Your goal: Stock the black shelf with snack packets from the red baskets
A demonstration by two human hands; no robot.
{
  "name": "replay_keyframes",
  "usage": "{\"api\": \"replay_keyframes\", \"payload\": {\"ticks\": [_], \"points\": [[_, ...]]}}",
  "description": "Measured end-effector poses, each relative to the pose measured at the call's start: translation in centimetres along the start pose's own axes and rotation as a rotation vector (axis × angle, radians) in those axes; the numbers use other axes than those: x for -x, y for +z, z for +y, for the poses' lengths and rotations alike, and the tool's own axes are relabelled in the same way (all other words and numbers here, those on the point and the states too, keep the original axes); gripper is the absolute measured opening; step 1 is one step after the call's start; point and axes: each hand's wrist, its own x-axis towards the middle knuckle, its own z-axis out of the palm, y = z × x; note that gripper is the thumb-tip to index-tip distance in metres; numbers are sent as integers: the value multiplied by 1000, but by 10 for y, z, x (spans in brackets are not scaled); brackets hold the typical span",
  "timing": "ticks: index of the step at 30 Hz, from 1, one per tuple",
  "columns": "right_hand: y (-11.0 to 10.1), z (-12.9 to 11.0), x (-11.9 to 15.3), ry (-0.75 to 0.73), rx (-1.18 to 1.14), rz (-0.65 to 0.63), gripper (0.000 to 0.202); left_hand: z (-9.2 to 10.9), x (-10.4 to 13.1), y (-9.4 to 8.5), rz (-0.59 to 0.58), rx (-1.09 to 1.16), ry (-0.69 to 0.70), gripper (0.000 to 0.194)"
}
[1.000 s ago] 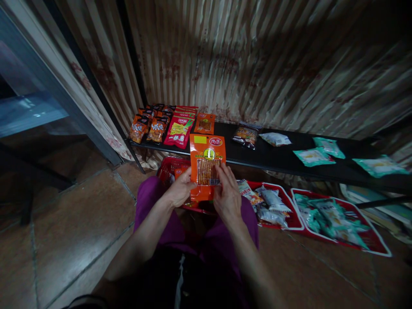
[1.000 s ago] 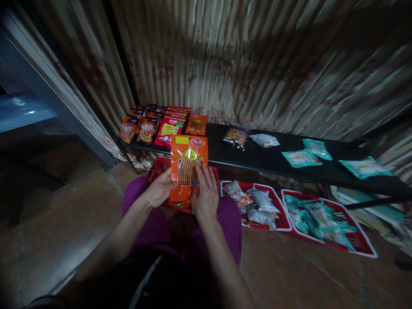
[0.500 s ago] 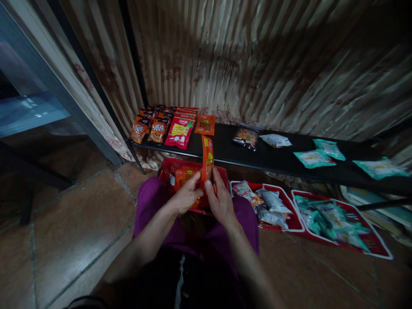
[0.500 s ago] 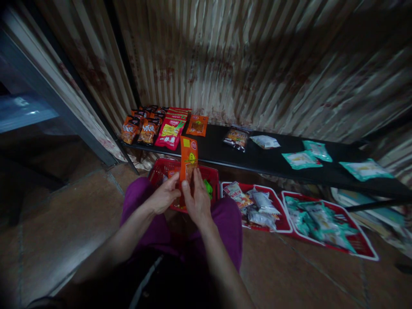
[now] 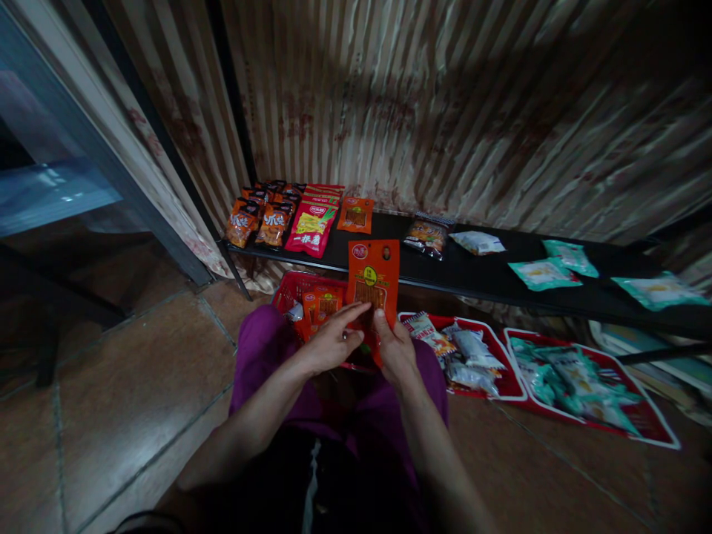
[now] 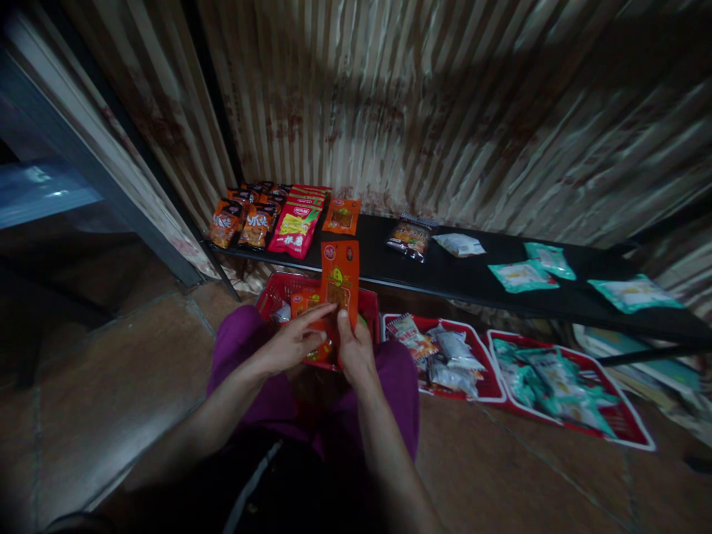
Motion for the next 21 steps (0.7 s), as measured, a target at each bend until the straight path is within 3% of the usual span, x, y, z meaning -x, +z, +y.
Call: {"api": "replay_keyframes", "payload": {"ticks": [8,12,15,21], "points": [[-2,-13,-1,199,-343,113,31,-10,-5,-1,77,11,1,38],[-4,-19,0,298,-418,166,28,-22,-12,-1,334,16,-35,30],[-6,-22,-1,345,-453,182,26,-26,-15,-3,490,21,-70,36],[-9,-22,-5,327,-440,119,28,-21,-11,-1,218,460,-168,29]]}}
